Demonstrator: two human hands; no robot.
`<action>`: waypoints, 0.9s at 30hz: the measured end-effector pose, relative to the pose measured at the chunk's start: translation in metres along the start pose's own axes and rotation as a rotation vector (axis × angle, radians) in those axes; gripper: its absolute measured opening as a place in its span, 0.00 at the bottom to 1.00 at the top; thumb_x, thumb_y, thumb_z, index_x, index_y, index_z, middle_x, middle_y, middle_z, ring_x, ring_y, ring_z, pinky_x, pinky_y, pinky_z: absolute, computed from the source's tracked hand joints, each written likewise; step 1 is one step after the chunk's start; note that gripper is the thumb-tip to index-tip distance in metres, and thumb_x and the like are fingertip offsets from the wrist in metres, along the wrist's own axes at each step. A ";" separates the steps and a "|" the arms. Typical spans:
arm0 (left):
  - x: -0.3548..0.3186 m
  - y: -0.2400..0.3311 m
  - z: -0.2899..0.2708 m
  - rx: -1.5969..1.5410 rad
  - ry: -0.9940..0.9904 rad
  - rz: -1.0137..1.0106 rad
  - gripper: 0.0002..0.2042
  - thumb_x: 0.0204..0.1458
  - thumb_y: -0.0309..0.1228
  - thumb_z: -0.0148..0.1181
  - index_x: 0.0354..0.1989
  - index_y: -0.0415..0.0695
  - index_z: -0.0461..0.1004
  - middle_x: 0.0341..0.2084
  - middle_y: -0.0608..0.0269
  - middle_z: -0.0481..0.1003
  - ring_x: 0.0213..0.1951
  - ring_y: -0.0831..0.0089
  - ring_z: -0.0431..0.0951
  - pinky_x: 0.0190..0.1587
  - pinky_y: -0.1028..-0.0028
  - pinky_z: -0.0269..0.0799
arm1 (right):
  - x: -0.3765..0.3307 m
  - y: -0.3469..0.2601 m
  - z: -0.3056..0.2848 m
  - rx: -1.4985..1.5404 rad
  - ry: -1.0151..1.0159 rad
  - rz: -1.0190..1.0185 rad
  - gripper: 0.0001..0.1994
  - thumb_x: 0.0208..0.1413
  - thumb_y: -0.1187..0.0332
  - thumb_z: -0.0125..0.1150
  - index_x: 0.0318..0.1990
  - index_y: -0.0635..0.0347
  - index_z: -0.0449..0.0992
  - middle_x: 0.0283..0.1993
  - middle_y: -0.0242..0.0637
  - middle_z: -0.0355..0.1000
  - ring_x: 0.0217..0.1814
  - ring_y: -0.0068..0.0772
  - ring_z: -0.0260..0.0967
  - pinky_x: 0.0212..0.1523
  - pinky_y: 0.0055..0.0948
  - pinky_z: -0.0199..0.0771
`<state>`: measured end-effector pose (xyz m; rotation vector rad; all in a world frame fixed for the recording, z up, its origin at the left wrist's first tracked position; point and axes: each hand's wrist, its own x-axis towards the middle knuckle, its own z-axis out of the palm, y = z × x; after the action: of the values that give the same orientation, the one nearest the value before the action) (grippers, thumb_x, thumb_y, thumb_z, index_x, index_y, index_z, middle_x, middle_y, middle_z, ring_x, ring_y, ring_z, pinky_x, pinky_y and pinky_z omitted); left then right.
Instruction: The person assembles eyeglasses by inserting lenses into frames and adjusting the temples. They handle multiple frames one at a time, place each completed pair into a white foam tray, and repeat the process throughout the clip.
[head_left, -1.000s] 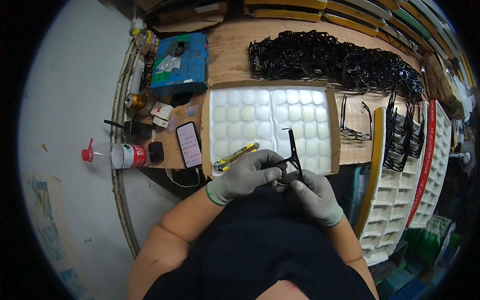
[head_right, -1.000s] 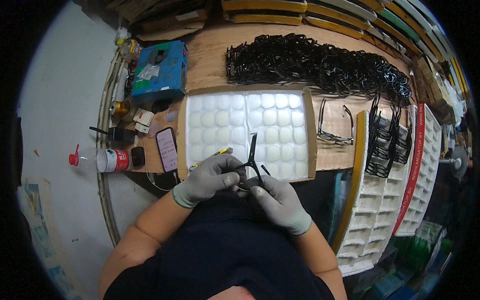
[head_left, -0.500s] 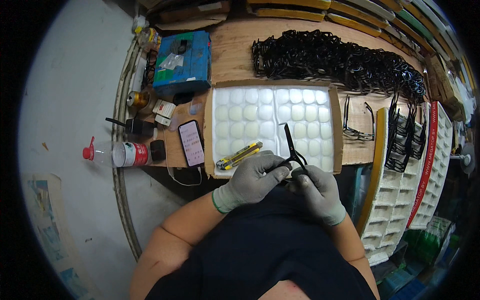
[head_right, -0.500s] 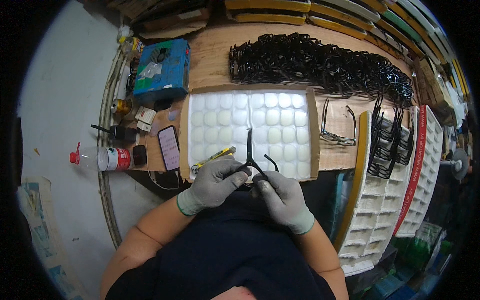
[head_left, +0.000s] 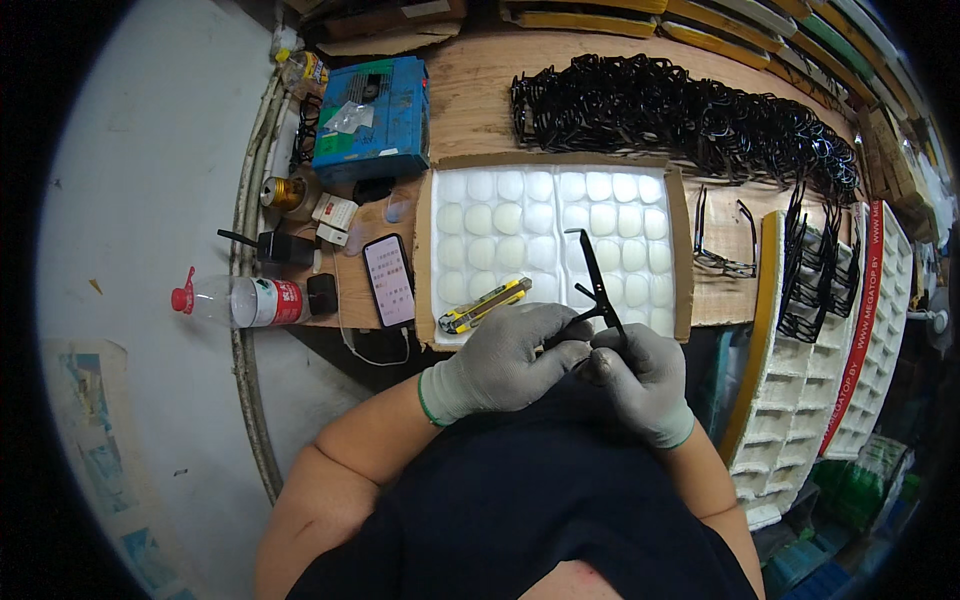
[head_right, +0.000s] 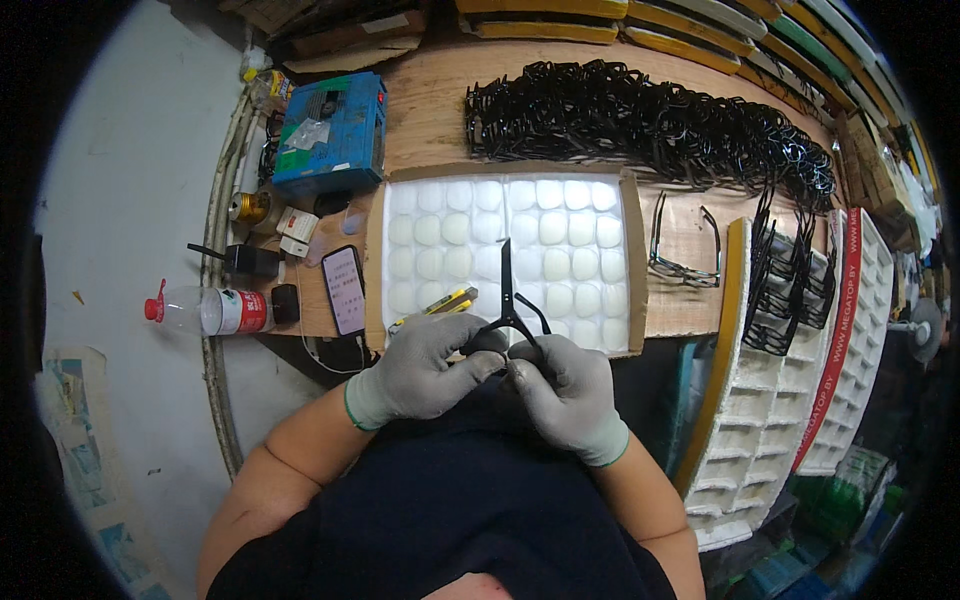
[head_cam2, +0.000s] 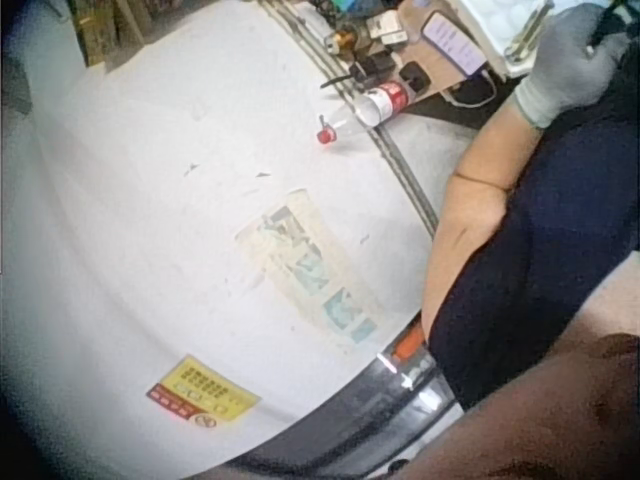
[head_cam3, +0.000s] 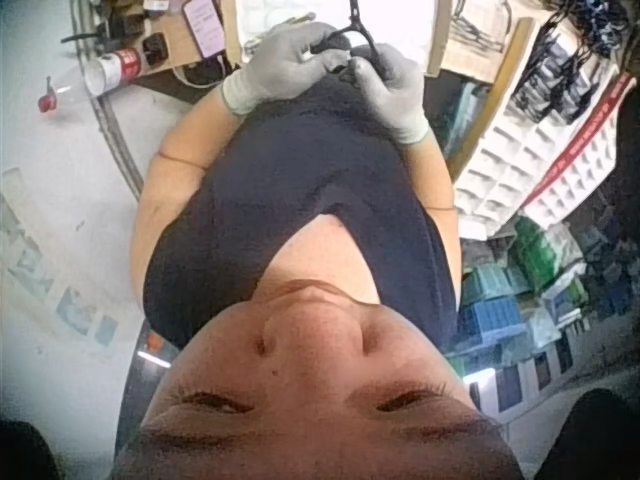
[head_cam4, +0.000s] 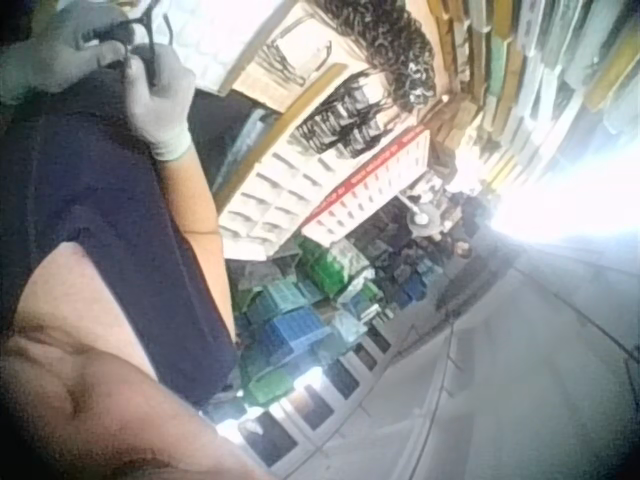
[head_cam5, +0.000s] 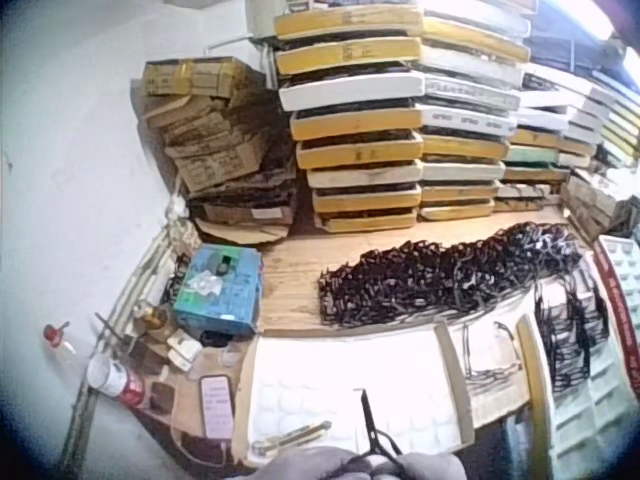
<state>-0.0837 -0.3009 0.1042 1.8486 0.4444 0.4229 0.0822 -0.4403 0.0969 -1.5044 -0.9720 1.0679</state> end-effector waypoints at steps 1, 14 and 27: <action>0.002 0.001 0.003 0.000 0.028 0.022 0.09 0.57 0.32 0.65 0.38 0.38 0.80 0.23 0.54 0.78 0.25 0.64 0.80 0.31 0.70 0.74 | 0.000 -0.001 0.000 -0.029 0.008 -0.035 0.06 0.61 0.74 0.60 0.39 0.70 0.79 0.28 0.39 0.79 0.29 0.24 0.76 0.33 0.25 0.76; 0.026 -0.003 0.044 0.345 0.077 0.167 0.11 0.53 0.27 0.67 0.43 0.36 0.79 0.31 0.50 0.80 0.33 0.56 0.81 0.38 0.64 0.76 | 0.014 0.027 -0.049 -0.543 0.143 -0.189 0.15 0.51 0.80 0.55 0.47 0.64 0.78 0.36 0.52 0.78 0.41 0.55 0.77 0.45 0.44 0.76; 0.009 -0.013 0.069 0.411 -0.091 -0.162 0.13 0.54 0.30 0.66 0.44 0.35 0.78 0.34 0.48 0.81 0.38 0.54 0.83 0.43 0.64 0.78 | 0.077 0.173 -0.205 -1.383 0.234 0.134 0.11 0.58 0.69 0.54 0.47 0.52 0.78 0.50 0.37 0.79 0.59 0.42 0.72 0.71 0.48 0.59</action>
<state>-0.0433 -0.3486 0.0715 2.1968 0.6496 0.1408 0.3103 -0.4524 -0.0639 -2.7189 -1.5524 0.1422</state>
